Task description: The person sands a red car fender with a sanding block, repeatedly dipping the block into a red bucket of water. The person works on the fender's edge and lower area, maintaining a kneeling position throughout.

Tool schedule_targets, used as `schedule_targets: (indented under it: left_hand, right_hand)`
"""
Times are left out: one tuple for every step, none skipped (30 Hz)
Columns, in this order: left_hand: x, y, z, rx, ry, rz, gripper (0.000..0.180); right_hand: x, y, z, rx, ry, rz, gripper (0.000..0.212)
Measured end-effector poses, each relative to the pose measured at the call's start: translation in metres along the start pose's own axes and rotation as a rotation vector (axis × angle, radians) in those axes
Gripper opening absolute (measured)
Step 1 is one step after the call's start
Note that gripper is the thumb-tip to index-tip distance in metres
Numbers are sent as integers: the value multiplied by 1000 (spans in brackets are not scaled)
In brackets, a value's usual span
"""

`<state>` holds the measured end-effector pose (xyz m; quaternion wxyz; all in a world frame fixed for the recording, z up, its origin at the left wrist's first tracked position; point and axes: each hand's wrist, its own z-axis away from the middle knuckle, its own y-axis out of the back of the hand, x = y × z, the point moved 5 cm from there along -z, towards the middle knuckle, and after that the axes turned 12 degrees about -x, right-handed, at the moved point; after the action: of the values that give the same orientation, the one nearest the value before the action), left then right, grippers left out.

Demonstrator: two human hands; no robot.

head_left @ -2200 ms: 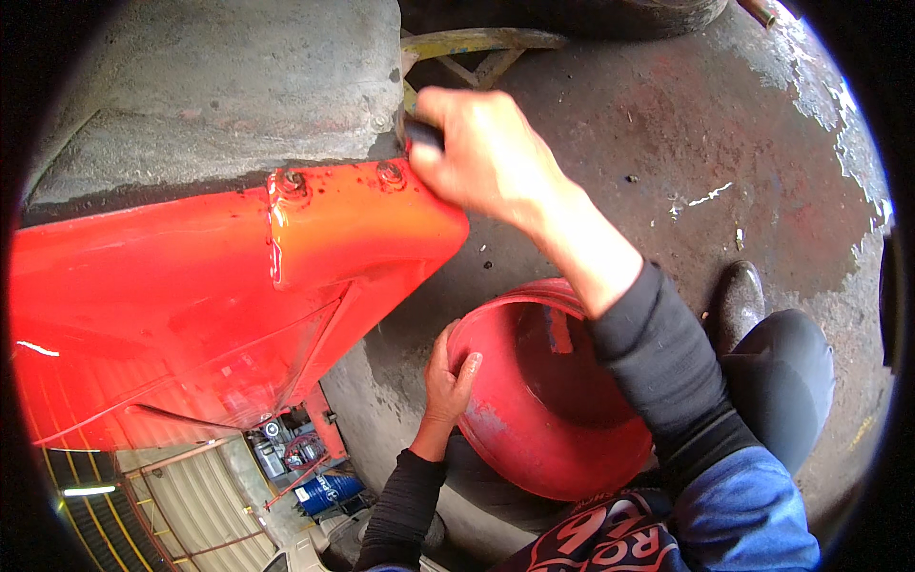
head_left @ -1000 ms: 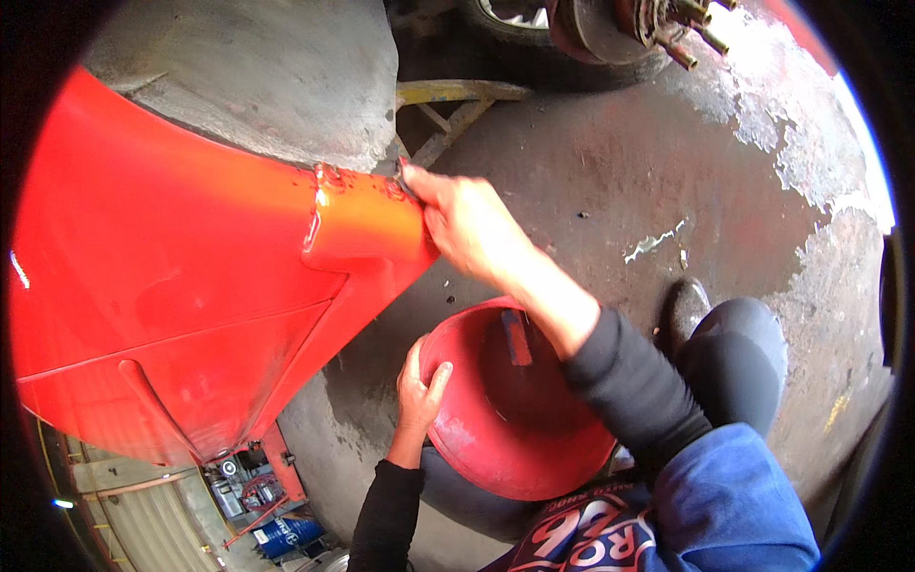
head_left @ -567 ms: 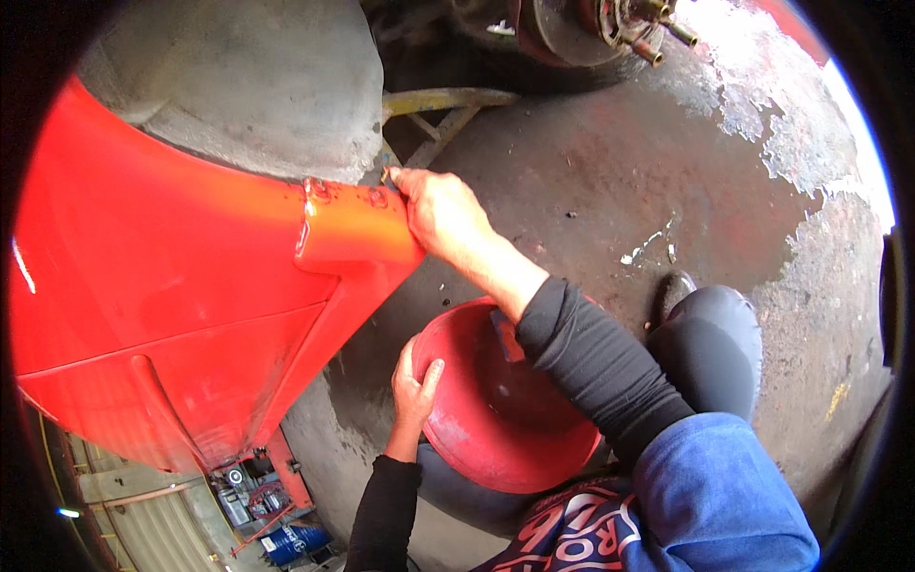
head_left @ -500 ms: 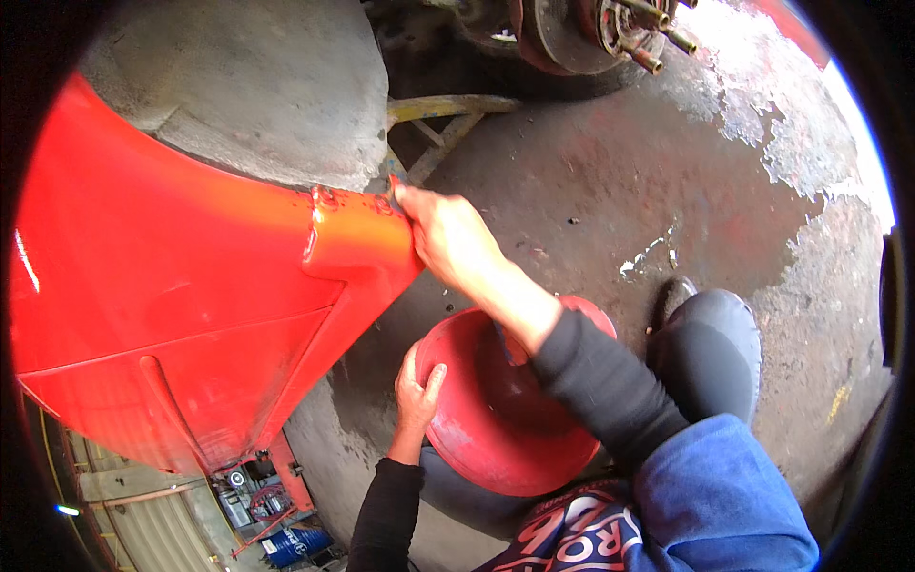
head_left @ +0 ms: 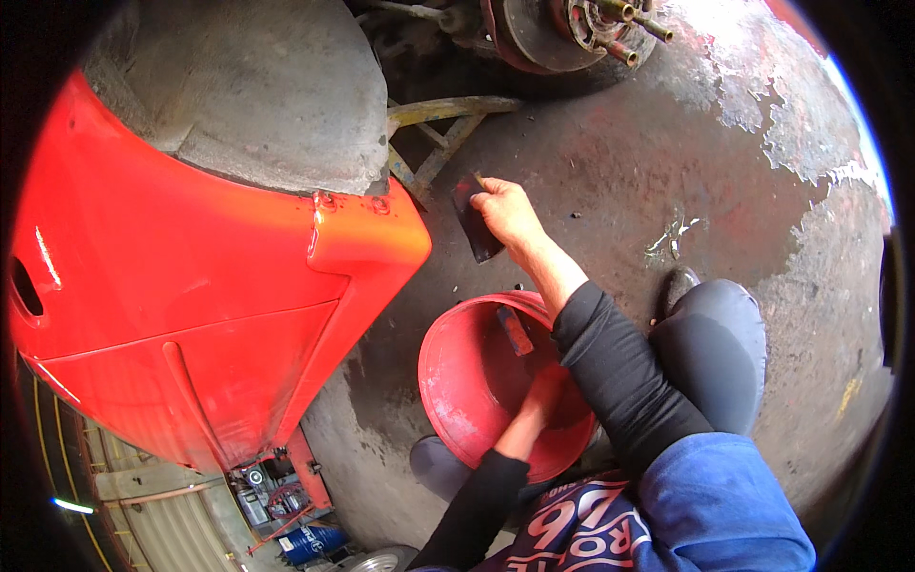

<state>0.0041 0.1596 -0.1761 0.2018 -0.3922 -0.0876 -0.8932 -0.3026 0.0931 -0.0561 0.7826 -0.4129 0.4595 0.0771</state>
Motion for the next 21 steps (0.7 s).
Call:
schedule_targets:
  left_hand:
    - [-30,-4,-6,-18,193,279,23]
    - [-44,-9,-12,-3,276,412,23]
    - [-44,-7,-13,19,323,521,22]
    - [-31,-2,-9,51,339,601,23]
    - [-1,7,-4,100,260,616,23]
    - [44,21,3,172,149,577,23]
    - [95,30,13,189,53,572,24]
    - [158,28,23,-93,-66,686,25]
    - [211,34,43,-57,-316,783,28]
    - [270,32,60,-285,-540,753,32]
    - [319,33,72,-386,-626,674,43]
    - [358,32,79,-379,-632,452,46]
    - [386,32,88,-341,-673,273,49]
    - [397,29,92,-295,-609,130,50]
    - [404,29,95,-289,-585,21,51]
    - [407,29,96,-317,-568,-66,52]
    - [403,37,98,-218,-583,-205,49]
    - [391,49,97,-85,-541,-327,45]
    - [379,62,98,16,-544,-414,43]
    - [362,76,97,92,-473,-628,39]
    - [343,90,97,181,-470,-820,36]
  right_hand:
    - [0,0,2,-13,67,-61,33]
    - [2,-1,2,-51,22,-63,33]
    - [0,-6,3,-124,58,-99,33]
    - [-3,-9,4,-147,53,-74,30]
    - [-6,-11,6,-120,31,-47,30]
    - [-11,-14,9,-114,52,-35,31]
    - [-17,-15,12,-79,58,-34,31]
    - [-29,-18,18,-6,155,166,35]
    - [-37,-25,25,-12,235,232,36]
    - [-45,-39,33,-53,340,261,37]
    - [-59,-48,42,4,546,262,38]
    - [-61,-60,44,-49,493,352,40]
    - [-67,-73,52,-106,594,439,42]
    - [-72,-78,53,-118,625,573,45]
    - [-78,-78,54,-25,694,572,42]
    - [-79,-76,52,-8,697,518,41]
    - [-76,-72,44,8,588,483,39]
    - [-70,-74,35,-114,447,519,37]
    - [-71,-75,31,-145,482,543,37]
    - [-72,-72,28,-120,528,526,36]
    - [-73,-72,24,-104,548,517,35]
